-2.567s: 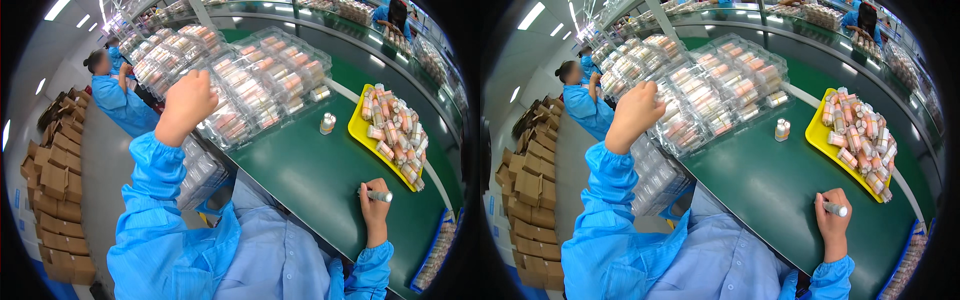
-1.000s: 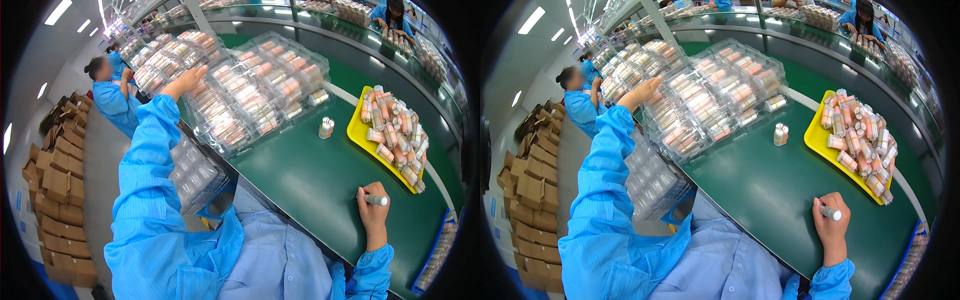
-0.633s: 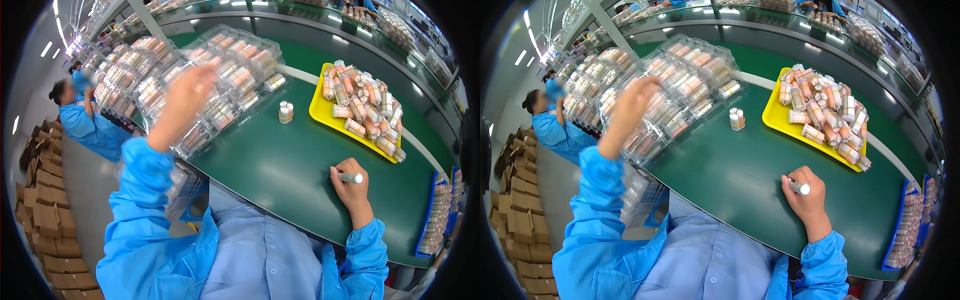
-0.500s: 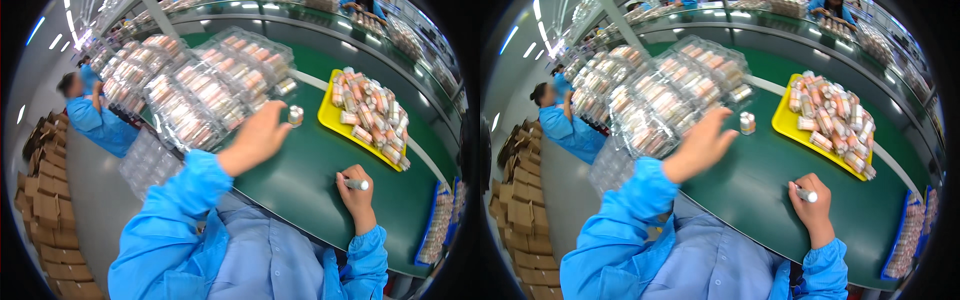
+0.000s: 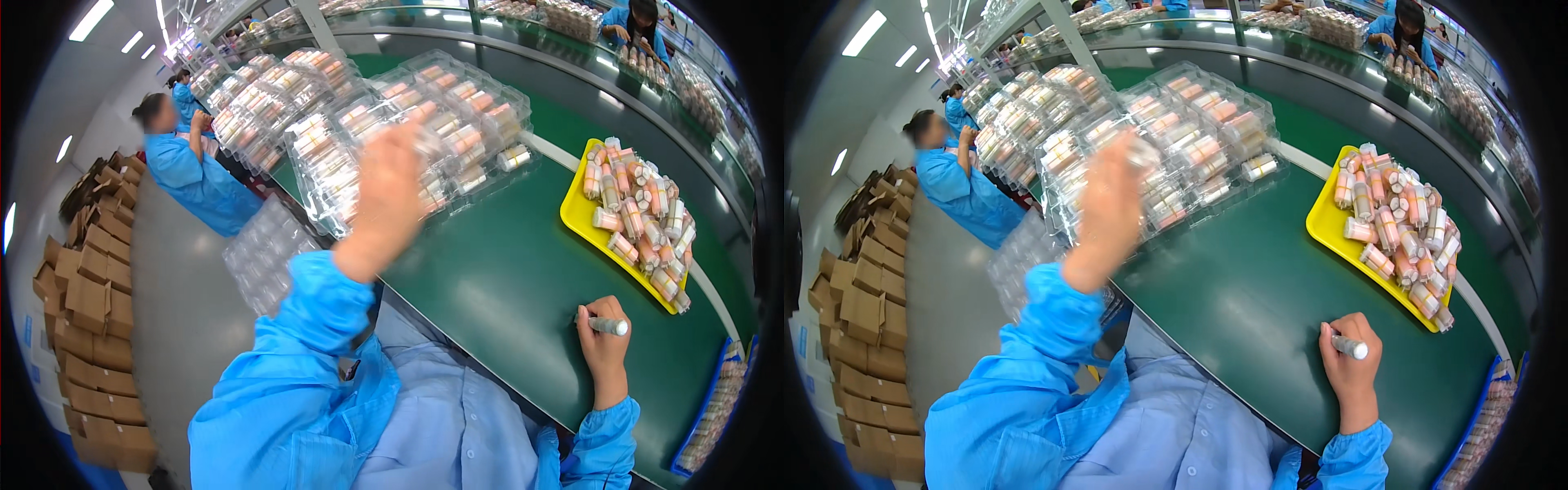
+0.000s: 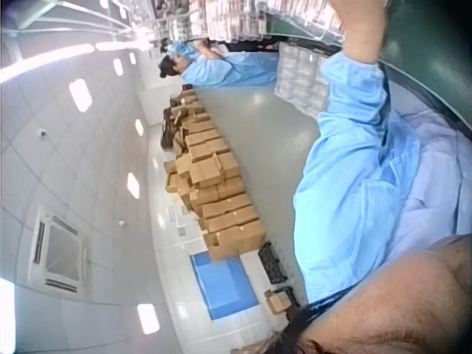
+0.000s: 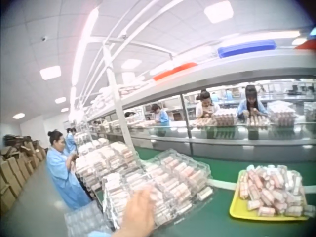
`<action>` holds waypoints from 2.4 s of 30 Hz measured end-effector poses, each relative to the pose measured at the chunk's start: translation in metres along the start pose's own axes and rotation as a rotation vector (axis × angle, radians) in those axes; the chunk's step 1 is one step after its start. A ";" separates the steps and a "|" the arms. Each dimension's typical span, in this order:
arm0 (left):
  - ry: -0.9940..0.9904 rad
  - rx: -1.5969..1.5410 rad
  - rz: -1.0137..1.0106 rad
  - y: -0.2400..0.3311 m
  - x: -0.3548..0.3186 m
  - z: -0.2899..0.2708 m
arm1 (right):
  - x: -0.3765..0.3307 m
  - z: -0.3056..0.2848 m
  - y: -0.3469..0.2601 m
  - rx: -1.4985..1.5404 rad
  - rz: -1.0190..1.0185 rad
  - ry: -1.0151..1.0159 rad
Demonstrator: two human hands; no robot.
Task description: The recorder is assembling small electronic components on an industrial assembly line, involving grouping items and labeling or marking them with a tool.
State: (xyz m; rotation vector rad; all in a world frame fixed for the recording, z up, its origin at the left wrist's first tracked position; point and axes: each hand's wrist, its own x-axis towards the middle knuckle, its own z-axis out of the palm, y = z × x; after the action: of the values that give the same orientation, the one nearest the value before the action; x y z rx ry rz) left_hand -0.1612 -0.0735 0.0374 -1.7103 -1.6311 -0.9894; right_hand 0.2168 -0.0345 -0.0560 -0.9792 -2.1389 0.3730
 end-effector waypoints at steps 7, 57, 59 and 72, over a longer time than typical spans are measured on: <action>-0.273 0.458 -0.185 -0.155 -0.004 -0.064 | -0.001 0.007 -0.008 0.091 0.001 -0.007; -0.287 -2.176 0.610 0.196 -0.007 -0.005 | 0.000 0.001 0.008 0.031 -0.073 -0.044; -0.132 -2.076 0.723 0.193 -0.003 0.010 | -0.001 0.004 0.008 0.045 -0.072 -0.049; -0.363 -0.574 0.070 0.175 0.035 0.225 | -0.003 0.005 0.013 0.022 -0.054 -0.048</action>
State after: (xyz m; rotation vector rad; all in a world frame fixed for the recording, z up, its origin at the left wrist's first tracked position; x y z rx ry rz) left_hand 0.0397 0.1138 -0.0450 -2.4293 -1.5767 -1.2515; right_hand 0.2213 -0.0283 -0.0678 -0.9071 -2.1951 0.3960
